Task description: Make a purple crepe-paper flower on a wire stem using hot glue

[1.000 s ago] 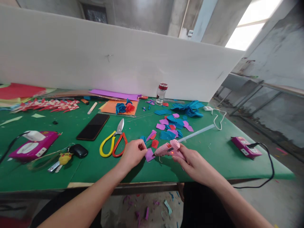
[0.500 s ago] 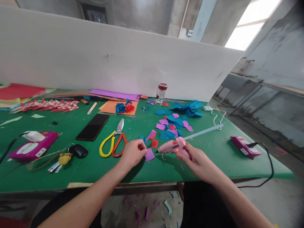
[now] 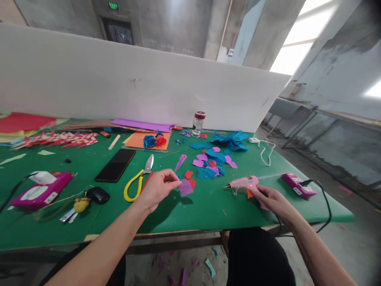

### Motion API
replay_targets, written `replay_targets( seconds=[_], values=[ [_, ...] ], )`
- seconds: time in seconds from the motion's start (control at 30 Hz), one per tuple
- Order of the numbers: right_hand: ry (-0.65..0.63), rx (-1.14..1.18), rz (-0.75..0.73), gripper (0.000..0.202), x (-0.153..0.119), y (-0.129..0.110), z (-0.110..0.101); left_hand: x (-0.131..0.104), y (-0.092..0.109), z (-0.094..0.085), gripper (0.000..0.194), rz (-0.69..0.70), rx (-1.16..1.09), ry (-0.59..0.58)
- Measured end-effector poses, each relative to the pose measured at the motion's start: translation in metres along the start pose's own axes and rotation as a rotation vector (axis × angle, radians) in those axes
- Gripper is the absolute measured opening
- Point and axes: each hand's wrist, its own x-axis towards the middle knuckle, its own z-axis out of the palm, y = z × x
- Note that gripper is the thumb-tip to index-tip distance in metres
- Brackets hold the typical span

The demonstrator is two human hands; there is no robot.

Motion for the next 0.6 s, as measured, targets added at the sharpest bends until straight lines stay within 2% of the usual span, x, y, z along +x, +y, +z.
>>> replay_targets(
  seconds=[0.1, 0.13, 0.2, 0.27, 0.3, 0.33, 0.43, 0.53, 0.6],
  values=[
    [-0.013, -0.143, 0.019, 0.05, 0.005, 0.01, -0.003, -0.001, 0.011, -0.011, 0.025, 0.006, -0.095, 0.008],
    [0.043, -0.213, 0.015, 0.049, 0.006, 0.01, -0.002, -0.001, 0.013, -0.014, 0.026, 0.014, -0.114, 0.018],
    [0.237, -0.337, -0.027, 0.049, 0.006, 0.002, 0.001, -0.001, 0.015, -0.019, 0.026, 0.038, -0.14, 0.033],
    [0.438, -0.367, -0.127, 0.049, 0.003, -0.018, 0.01, 0.0, 0.016, -0.023, 0.026, 0.067, -0.16, 0.033],
    [0.484, -0.328, -0.187, 0.048, 0.001, -0.033, 0.017, 0.0, 0.016, -0.024, 0.027, 0.076, -0.172, 0.027],
    [0.454, -0.249, -0.245, 0.044, -0.003, -0.05, 0.024, 0.0, 0.017, -0.025, 0.027, 0.081, -0.18, 0.018],
    [0.206, 0.008, -0.381, 0.035, -0.01, -0.104, 0.05, -0.002, 0.02, -0.026, 0.03, 0.108, -0.192, 0.019],
    [0.1, 0.048, -0.589, 0.03, -0.01, -0.144, 0.071, -0.005, 0.025, -0.026, 0.033, 0.127, -0.194, 0.015],
    [0.004, 0.01, -0.675, 0.035, -0.01, -0.156, 0.082, -0.006, 0.027, -0.027, 0.033, 0.136, -0.198, 0.01]
  ],
)
